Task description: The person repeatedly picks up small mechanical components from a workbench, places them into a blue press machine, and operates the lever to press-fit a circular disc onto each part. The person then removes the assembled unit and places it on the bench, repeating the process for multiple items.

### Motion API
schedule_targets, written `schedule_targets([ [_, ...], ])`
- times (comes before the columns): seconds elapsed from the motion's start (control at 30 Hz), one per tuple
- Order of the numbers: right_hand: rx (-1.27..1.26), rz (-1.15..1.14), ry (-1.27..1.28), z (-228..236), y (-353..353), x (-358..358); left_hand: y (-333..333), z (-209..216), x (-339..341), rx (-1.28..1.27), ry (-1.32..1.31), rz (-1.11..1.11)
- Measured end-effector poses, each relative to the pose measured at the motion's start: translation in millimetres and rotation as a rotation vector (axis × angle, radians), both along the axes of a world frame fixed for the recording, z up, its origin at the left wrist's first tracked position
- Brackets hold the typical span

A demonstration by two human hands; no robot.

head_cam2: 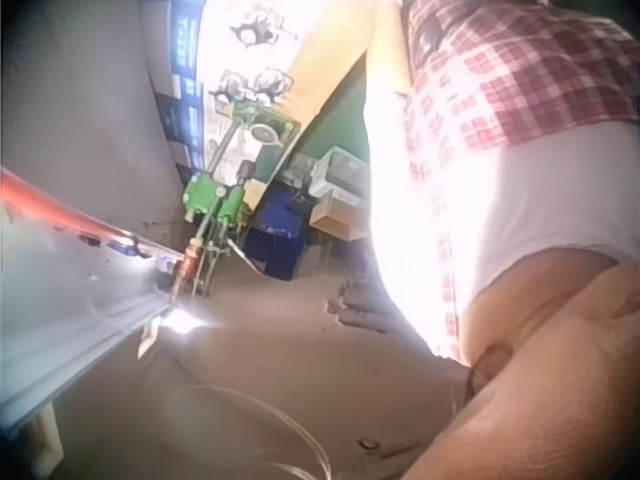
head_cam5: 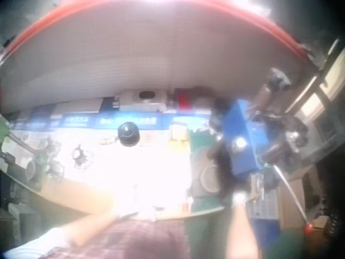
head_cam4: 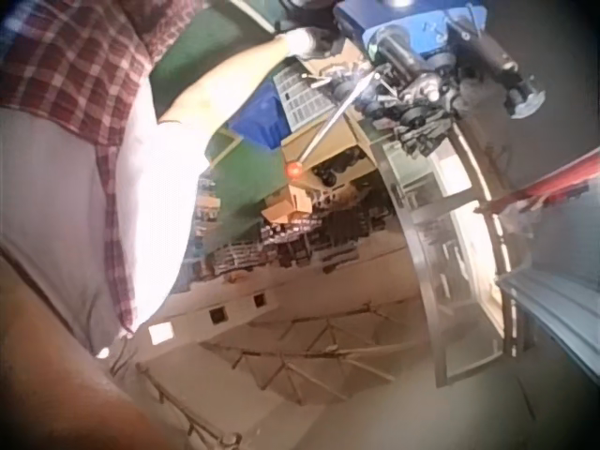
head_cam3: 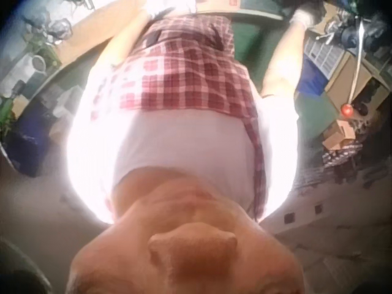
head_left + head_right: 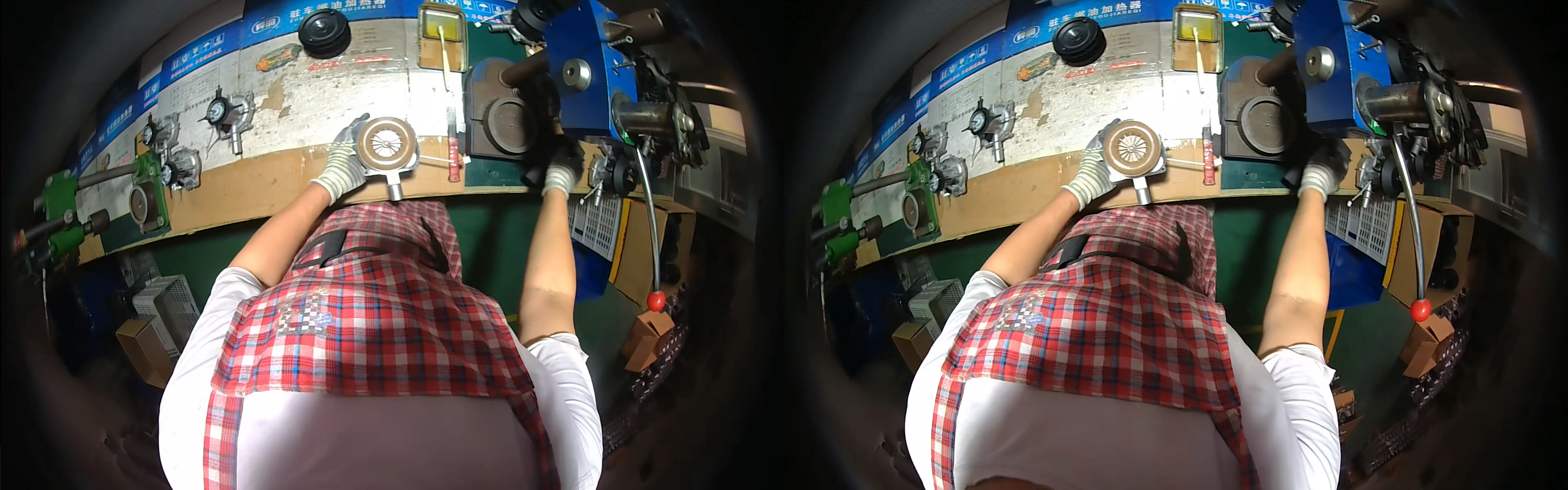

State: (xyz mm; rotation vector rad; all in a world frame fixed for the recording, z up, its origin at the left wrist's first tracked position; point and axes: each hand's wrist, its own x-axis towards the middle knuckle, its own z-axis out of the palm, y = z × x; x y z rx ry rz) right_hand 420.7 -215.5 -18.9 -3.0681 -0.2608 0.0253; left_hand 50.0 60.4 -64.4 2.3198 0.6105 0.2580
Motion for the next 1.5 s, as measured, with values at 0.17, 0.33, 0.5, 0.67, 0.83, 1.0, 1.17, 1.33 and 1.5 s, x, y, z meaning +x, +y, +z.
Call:
schedule_targets([
  [0.17, 0.541, -0.358, -0.141, 102.2, -17.9, -71.8, 32.2, 9.2, -75.6, 0.012, 0.038, 0.161],
  [0.33, 0.764, 0.258, 0.118, 189.8, -22.7, -153.6, 62.1, 37.6, -112.1, -0.267, -0.217, 0.586],
  [0.5, 0.925, 0.558, 0.608, 234.0, 53.5, -235.0, 86.1, 84.2, -91.9, -0.127, -0.416, 0.595],
  [0.67, 0.883, 0.698, 0.624, 237.5, 102.6, -246.5, 81.4, 141.0, -65.5, -0.087, -0.593, 0.554],
  [0.83, 0.515, 0.637, 0.548, 106.8, 121.7, -193.3, 71.5, 135.1, -42.3, -0.221, -0.601, 0.648],
  [1.0, 0.302, 0.605, 0.405, 66.1, 145.9, -190.2, 35.5, 77.5, -0.2, -0.150, -0.258, 0.580],
  [1.17, 0.309, 0.111, 0.843, 28.6, 206.3, -213.2, 15.9, 71.4, 52.8, -0.180, 0.338, 0.415],
  [1.33, 0.224, 0.187, 0.722, 45.6, 217.4, -224.7, 22.1, 57.2, 48.6, -0.137, 0.310, 0.464],
  [1.5, 0.244, 0.213, 0.666, 26.2, 217.1, -219.8, 25.3, 44.1, 48.7, -0.103, 0.270, 0.417],
])
